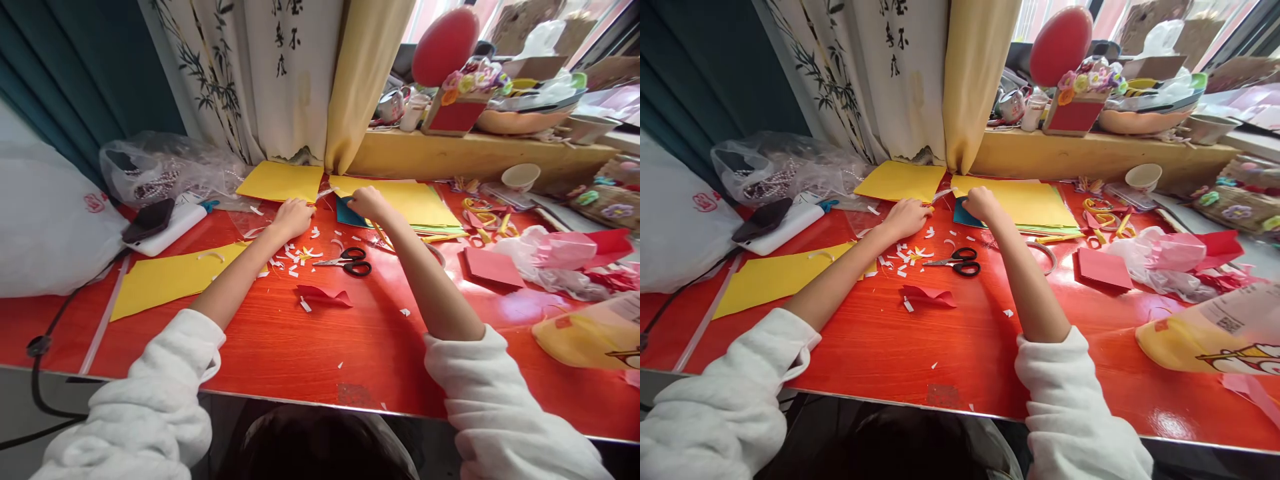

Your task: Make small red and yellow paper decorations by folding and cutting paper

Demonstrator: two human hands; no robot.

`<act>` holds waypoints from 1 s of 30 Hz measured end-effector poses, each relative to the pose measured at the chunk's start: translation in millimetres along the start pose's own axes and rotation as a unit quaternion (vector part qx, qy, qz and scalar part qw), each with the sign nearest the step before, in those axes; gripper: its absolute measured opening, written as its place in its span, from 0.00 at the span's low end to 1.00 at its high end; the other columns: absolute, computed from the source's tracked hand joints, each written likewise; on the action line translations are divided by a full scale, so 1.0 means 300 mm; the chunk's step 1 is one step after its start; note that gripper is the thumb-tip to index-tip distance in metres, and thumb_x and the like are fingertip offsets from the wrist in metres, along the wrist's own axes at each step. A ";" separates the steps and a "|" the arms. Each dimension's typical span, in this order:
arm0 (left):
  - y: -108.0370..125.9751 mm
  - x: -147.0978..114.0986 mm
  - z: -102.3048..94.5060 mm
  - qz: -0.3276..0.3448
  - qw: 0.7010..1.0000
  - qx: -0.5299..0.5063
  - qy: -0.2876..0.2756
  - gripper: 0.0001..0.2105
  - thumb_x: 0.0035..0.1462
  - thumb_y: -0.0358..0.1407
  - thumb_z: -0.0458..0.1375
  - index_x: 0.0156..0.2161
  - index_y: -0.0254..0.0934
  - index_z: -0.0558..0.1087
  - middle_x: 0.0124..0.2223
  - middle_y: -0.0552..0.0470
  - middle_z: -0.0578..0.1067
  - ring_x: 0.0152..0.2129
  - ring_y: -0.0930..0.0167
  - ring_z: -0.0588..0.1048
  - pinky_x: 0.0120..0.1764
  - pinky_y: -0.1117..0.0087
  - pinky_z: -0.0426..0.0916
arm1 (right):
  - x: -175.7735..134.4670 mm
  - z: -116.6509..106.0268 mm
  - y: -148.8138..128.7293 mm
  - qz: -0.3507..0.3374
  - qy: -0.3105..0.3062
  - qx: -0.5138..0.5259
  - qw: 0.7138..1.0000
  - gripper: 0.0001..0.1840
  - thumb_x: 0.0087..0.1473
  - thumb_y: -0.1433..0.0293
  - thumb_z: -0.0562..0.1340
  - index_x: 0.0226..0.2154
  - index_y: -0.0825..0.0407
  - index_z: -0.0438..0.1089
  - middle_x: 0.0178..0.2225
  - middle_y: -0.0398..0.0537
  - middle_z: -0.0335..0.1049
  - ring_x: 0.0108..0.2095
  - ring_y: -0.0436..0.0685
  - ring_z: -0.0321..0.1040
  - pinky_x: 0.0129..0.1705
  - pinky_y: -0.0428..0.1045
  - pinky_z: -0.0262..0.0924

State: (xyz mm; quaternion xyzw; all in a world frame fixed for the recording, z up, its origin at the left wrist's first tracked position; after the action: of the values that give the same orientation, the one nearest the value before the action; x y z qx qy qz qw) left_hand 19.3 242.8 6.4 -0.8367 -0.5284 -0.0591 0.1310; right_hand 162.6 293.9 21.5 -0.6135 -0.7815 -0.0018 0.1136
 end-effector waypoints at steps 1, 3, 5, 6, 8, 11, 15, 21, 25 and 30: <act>0.002 0.002 0.002 0.001 1.000 -0.002 -0.001 0.17 0.58 0.30 0.46 0.45 0.35 0.75 0.44 0.42 0.75 0.42 0.62 0.71 0.44 0.62 0.63 | -0.003 -0.009 0.027 0.009 0.008 0.017 1.000 0.12 0.50 0.73 0.54 0.30 0.61 0.73 0.34 0.65 0.73 0.39 0.66 0.70 0.38 0.50 0.61; 0.009 0.009 0.009 0.003 1.000 -0.004 -0.004 0.17 0.58 0.30 0.46 0.44 0.34 0.76 0.43 0.42 0.75 0.41 0.63 0.72 0.43 0.63 0.64 | -0.014 -0.019 0.082 0.031 0.022 0.058 0.998 0.12 0.51 0.73 0.53 0.26 0.59 0.71 0.27 0.59 0.72 0.33 0.61 0.71 0.34 0.48 0.61; 0.021 0.018 0.017 0.007 1.000 -0.005 -0.003 0.17 0.59 0.30 0.45 0.44 0.32 0.75 0.42 0.41 0.75 0.41 0.63 0.71 0.43 0.64 0.64 | -0.029 -0.017 0.128 0.051 0.034 0.102 0.993 0.12 0.52 0.72 0.52 0.24 0.57 0.68 0.23 0.54 0.69 0.27 0.57 0.69 0.29 0.46 0.61; 0.029 0.023 0.020 0.010 1.000 -0.005 0.000 0.17 0.59 0.30 0.44 0.44 0.31 0.75 0.42 0.40 0.74 0.41 0.64 0.71 0.43 0.64 0.64 | -0.036 -0.014 0.146 0.060 0.038 0.124 0.990 0.12 0.52 0.72 0.51 0.23 0.57 0.66 0.22 0.52 0.67 0.25 0.55 0.68 0.26 0.45 0.60; 0.048 0.036 0.025 0.016 1.000 -0.006 0.006 0.18 0.59 0.29 0.43 0.46 0.30 0.74 0.43 0.39 0.73 0.41 0.63 0.71 0.43 0.64 0.64 | -0.045 -0.006 0.170 0.072 0.046 0.162 0.983 0.11 0.52 0.72 0.50 0.23 0.56 0.63 0.22 0.49 0.65 0.22 0.52 0.67 0.24 0.43 0.60; 0.076 0.056 0.030 0.026 1.000 -0.009 0.009 0.19 0.59 0.29 0.43 0.48 0.33 0.74 0.42 0.39 0.72 0.41 0.62 0.71 0.42 0.63 0.63 | -0.047 -0.001 0.185 0.080 0.053 0.201 0.975 0.10 0.51 0.72 0.51 0.22 0.55 0.61 0.22 0.47 0.64 0.22 0.50 0.66 0.23 0.43 0.60; 0.116 0.074 0.033 0.060 0.998 -0.030 0.003 0.21 0.58 0.29 0.45 0.51 0.43 0.73 0.40 0.43 0.72 0.41 0.61 0.71 0.42 0.63 0.63 | -0.047 -0.001 0.185 0.082 0.059 0.215 0.971 0.11 0.51 0.71 0.52 0.24 0.56 0.66 0.24 0.50 0.68 0.25 0.54 0.68 0.28 0.46 0.63; 0.087 0.089 -0.033 0.035 0.983 -0.177 0.016 0.23 0.57 0.30 0.45 0.57 0.44 0.67 0.43 0.47 0.71 0.39 0.67 0.71 0.43 0.69 0.63 | -0.078 0.022 0.082 0.027 0.035 0.169 0.985 0.35 0.51 0.58 0.59 0.57 0.59 0.59 0.45 0.59 0.73 0.49 0.67 0.66 0.50 0.55 0.59; 0.069 0.049 -0.147 0.026 0.987 -0.156 0.006 0.17 0.58 0.35 0.46 0.46 0.41 0.75 0.43 0.46 0.69 0.37 0.67 0.71 0.43 0.68 0.63 | -0.129 0.005 -0.013 -0.040 -0.068 0.147 0.986 0.48 0.54 0.52 0.56 0.66 0.62 0.38 0.59 0.67 0.58 0.57 0.67 0.59 0.55 0.55 0.54; 0.240 -0.162 -0.219 0.187 0.954 -0.147 -0.181 0.15 0.58 0.39 0.49 0.46 0.41 0.74 0.41 0.50 0.73 0.36 0.70 0.70 0.39 0.73 0.62 | -0.209 -0.188 0.148 0.002 -0.015 0.121 0.993 0.30 0.54 0.55 0.58 0.54 0.55 0.64 0.55 0.59 0.64 0.53 0.65 0.63 0.53 0.56 0.56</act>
State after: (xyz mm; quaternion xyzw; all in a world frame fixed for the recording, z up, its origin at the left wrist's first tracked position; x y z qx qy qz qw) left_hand 65.6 152.8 46.4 -0.9273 -0.3625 0.0420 -0.0827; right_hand 228.9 236.6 59.2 -0.5970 -0.7761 0.1027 0.1751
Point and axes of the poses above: each hand's wrist, its own x-axis towards the middle knuckle, its own z-axis out of the palm, y = z × x, the point moved 9 cm from there along x, towards the middle knuckle
